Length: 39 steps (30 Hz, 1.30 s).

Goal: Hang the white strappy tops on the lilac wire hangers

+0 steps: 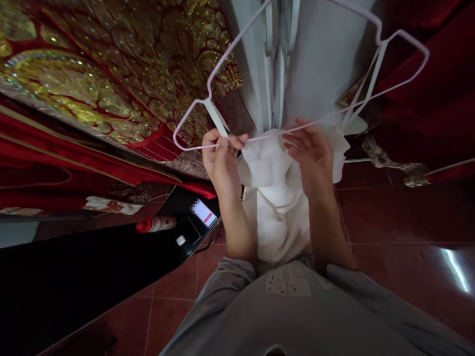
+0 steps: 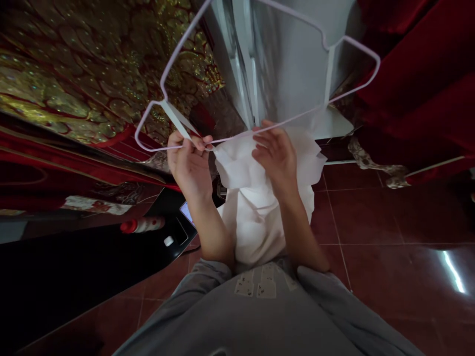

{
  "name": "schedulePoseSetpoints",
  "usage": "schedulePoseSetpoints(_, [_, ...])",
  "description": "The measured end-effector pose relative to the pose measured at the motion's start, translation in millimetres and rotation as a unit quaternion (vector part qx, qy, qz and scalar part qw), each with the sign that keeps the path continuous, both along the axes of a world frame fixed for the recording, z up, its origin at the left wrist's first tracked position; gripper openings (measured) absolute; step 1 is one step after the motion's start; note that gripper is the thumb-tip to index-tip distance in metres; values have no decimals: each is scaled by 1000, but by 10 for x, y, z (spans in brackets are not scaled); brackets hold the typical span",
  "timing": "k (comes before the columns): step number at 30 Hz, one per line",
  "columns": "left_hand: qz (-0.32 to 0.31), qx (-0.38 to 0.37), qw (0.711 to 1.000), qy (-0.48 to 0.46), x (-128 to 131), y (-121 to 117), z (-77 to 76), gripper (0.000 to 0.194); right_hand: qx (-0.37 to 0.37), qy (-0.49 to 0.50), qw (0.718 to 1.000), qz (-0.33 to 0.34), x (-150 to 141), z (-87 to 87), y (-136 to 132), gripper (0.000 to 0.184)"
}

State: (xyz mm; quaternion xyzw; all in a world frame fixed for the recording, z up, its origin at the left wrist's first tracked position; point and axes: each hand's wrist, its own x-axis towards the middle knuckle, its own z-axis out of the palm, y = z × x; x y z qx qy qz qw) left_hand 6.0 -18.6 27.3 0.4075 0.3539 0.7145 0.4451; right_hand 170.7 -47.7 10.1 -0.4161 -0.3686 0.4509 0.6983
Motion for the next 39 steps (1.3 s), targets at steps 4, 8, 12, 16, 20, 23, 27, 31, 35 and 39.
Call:
schedulePoseSetpoints(4, [-14, 19, 1000, 10, 19, -55, -22, 29, 10, 95, 994, 45, 15, 34, 117, 37])
schedulePoseSetpoints(8, [30, 51, 998, 16, 12, -161, -127, 21, 19, 97, 993, 71, 36, -16, 97, 39])
schedulePoseSetpoints(12, [26, 44, 993, 110, -113, -306, -152, 14, 37, 87, 994, 58, 13, -42, 79, 36])
schedulePoseSetpoints(16, [-38, -18, 978, 203, -306, -420, -32, 26, 52, 74, 995, 46, 7, -40, 113, 34])
schedulePoseSetpoints(20, [-82, -20, 981, 177, -390, -422, 140, 39, 55, 31, 997, 36, 13, -74, 100, 37])
schedulePoseSetpoints(23, [-119, -10, 986, 119, -381, -325, 308, 41, 51, 14, 998, 26, 17, -85, 65, 38])
schedulePoseSetpoints(27, [-166, 39, 985, 40, -428, -89, 560, 38, 46, 8, 998, 33, 21, -64, 49, 40])
schedulePoseSetpoints(31, [-165, -43, 985, -13, -565, 102, 695, 47, 50, 46, 997, 46, -5, -29, 47, 35])
schedulePoseSetpoints(35, [-44, -40, 996, -63, -609, 116, 639, 49, 38, 55, 996, 55, -33, -3, 36, 31])
schedulePoseSetpoints(39, [113, -32, 989, -87, -614, 114, 388, 44, 54, 84, 994, 43, -44, 27, 27, 27])
